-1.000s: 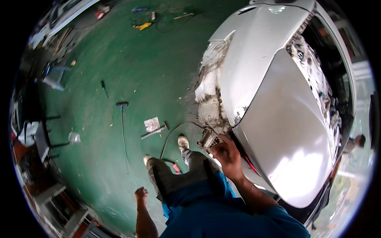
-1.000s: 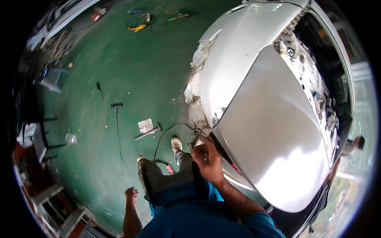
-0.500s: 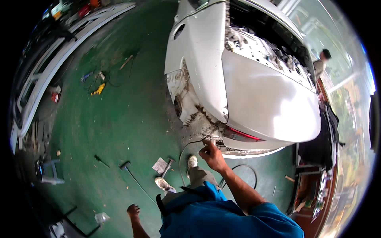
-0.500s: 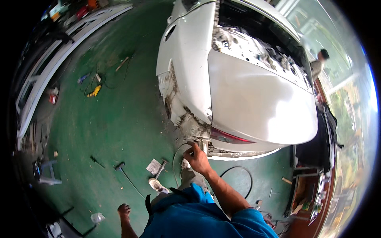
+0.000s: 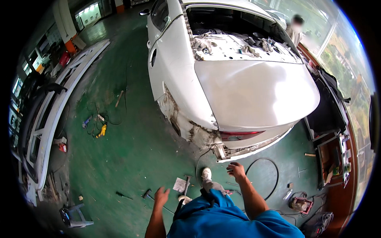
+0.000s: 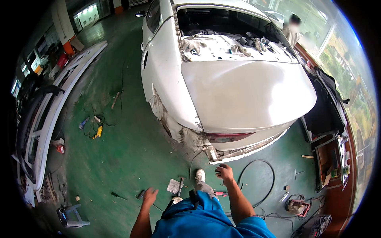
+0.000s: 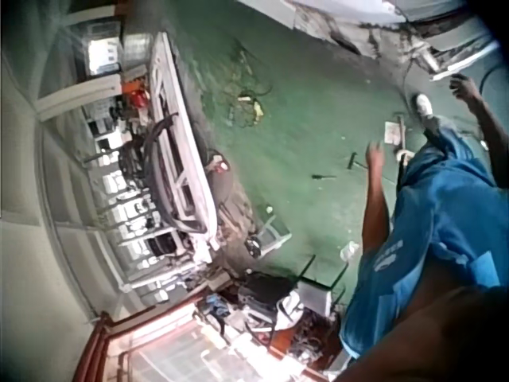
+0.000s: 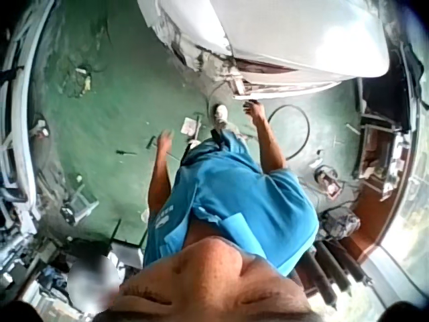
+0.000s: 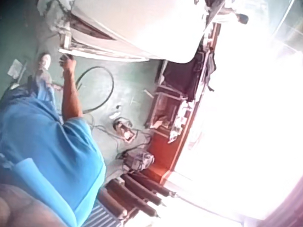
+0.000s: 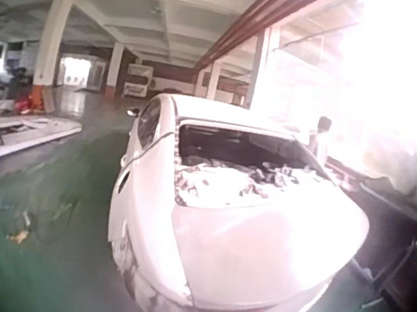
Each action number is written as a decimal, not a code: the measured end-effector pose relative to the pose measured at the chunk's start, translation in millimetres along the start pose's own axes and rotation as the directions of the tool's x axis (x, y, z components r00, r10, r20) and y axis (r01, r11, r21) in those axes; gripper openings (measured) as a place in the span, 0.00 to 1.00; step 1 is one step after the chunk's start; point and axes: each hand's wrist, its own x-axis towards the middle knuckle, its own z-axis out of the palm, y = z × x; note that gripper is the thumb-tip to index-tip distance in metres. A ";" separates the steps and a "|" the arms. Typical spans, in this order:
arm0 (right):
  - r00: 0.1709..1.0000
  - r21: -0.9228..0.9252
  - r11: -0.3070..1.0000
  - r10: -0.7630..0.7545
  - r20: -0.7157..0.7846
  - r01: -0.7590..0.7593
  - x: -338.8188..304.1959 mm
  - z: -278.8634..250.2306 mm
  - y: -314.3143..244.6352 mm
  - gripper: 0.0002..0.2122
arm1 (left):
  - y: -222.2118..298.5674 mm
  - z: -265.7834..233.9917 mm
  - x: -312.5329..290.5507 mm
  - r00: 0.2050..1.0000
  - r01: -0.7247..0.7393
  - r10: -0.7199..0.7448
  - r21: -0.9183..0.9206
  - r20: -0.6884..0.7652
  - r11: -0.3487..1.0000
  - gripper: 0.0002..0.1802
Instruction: The person repeatedly lifts and lowers the car hood to check alignment, then uses a power grinder to smooth the front bumper area. The person handles the hood and bumper directly and uses a handheld grinder on the bumper surface.
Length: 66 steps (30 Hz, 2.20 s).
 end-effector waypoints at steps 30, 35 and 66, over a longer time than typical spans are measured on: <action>0.959 -0.032 0.959 0.280 -0.031 -0.281 135.5 -107.4 23.7 0.06 | 444.6 -82.7 173.5 0.570 -0.741 0.813 0.352 -0.120 0.571 0.26; 0.979 -0.172 0.966 0.201 0.030 -0.193 137.0 -75.0 -17.7 0.08 | 442.5 -84.2 174.2 0.564 -0.737 0.815 0.366 -0.132 0.569 0.26; 0.961 -0.065 0.969 0.225 -0.162 -0.238 -3.7 -114.1 113.7 0.08 | 363.1 -38.2 97.9 0.381 -0.894 0.903 0.169 -0.199 0.415 0.20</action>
